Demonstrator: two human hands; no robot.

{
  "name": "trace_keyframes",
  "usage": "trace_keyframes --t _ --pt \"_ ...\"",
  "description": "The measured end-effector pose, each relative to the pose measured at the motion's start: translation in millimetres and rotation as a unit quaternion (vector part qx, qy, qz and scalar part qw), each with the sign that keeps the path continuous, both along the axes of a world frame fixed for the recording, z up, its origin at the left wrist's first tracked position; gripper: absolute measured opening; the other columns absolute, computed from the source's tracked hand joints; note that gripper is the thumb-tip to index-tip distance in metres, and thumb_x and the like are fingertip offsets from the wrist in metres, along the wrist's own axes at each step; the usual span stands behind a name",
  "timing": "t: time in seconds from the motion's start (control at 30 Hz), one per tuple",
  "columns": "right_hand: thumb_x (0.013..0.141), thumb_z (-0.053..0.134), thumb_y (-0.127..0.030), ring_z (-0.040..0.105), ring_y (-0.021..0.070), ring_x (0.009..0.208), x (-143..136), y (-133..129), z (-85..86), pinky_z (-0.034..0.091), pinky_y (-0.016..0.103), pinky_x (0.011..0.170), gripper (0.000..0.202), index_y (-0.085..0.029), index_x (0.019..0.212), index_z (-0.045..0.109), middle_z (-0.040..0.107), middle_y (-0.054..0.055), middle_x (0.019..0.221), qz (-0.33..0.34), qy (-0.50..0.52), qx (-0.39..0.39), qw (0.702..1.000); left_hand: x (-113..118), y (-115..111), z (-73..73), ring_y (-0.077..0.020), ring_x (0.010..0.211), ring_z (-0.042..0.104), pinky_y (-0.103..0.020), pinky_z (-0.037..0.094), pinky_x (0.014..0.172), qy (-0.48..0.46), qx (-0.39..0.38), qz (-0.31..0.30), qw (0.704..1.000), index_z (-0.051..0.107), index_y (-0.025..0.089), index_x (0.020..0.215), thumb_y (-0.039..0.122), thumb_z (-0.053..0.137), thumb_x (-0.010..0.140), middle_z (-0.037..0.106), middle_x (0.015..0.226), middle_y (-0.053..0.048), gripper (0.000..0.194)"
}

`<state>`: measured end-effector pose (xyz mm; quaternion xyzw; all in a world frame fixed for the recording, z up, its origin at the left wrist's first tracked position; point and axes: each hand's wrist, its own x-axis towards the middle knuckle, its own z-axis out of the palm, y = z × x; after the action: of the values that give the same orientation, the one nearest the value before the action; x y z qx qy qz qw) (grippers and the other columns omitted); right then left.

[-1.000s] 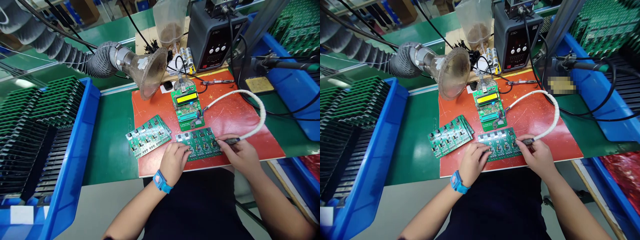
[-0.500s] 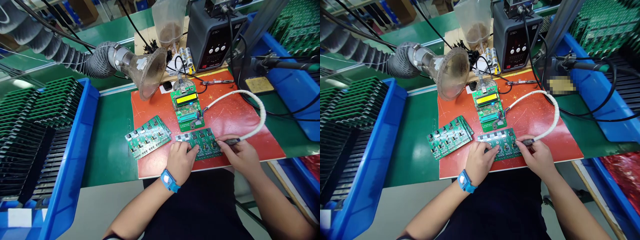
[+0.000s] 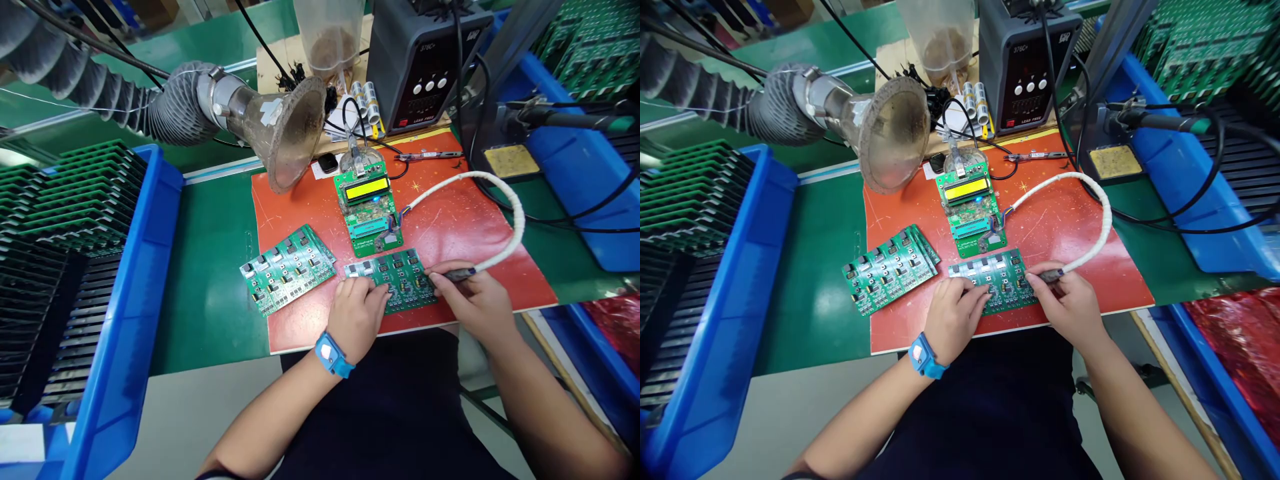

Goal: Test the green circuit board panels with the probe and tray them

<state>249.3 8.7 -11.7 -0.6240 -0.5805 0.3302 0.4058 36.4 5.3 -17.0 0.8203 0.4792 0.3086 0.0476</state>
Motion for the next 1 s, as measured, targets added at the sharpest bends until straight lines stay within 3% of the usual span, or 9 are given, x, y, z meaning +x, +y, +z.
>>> trace_keyframes --t 0.2,0.47,0.73,1.0 --pt "0.091 0.064 -0.041 0.064 0.0157 0.06 -9.4 -3.2 4.8 0.058 0.028 0.057 0.018 -0.023 0.092 0.065 0.07 0.004 0.085 -0.013 0.034 0.016 0.999 -1.4 1.0 -0.1 -0.0173 0.079 0.054 -0.031 0.046 0.069 -0.009 -0.028 -0.005 1.0 0.068 0.017 0.102 0.027 0.055 0.097 0.06 0.085 -0.005 0.017" --pt "0.093 0.06 -0.038 0.068 0.0186 0.067 -20.1 -5.9 -4.4 0.058 0.031 0.062 0.016 -0.022 0.095 0.066 0.071 0.006 0.094 0.015 -0.001 0.013 1.0 -0.7 -0.1 0.5 -0.0181 0.081 0.055 -0.032 0.049 0.072 -0.01 -0.042 -0.013 0.999 0.066 0.016 0.105 0.025 0.054 0.097 0.06 0.088 -0.006 0.017" --pt "0.093 0.06 -0.036 0.069 0.0205 0.072 -18.2 -4.4 -4.2 0.057 0.033 0.065 0.014 -0.022 0.094 0.065 0.071 0.006 0.093 0.022 -0.016 0.016 1.0 5.1 1.1 5.6 -0.0261 0.107 0.051 -0.041 0.05 0.087 0.102 -0.061 -0.055 0.991 0.054 0.031 0.133 0.028 0.051 0.097 0.054 0.127 -0.01 0.037" --pt "0.09 0.063 -0.033 0.066 0.0168 0.06 -18.1 -1.2 0.0 0.055 0.028 0.057 0.013 -0.021 0.094 0.068 0.072 0.003 0.083 0.044 -0.058 0.029 0.997 5.8 3.0 4.9 -0.0244 0.104 0.051 -0.04 0.051 0.087 0.077 -0.061 -0.043 0.994 0.061 0.029 0.125 0.027 0.053 0.096 0.056 0.123 -0.009 0.03"
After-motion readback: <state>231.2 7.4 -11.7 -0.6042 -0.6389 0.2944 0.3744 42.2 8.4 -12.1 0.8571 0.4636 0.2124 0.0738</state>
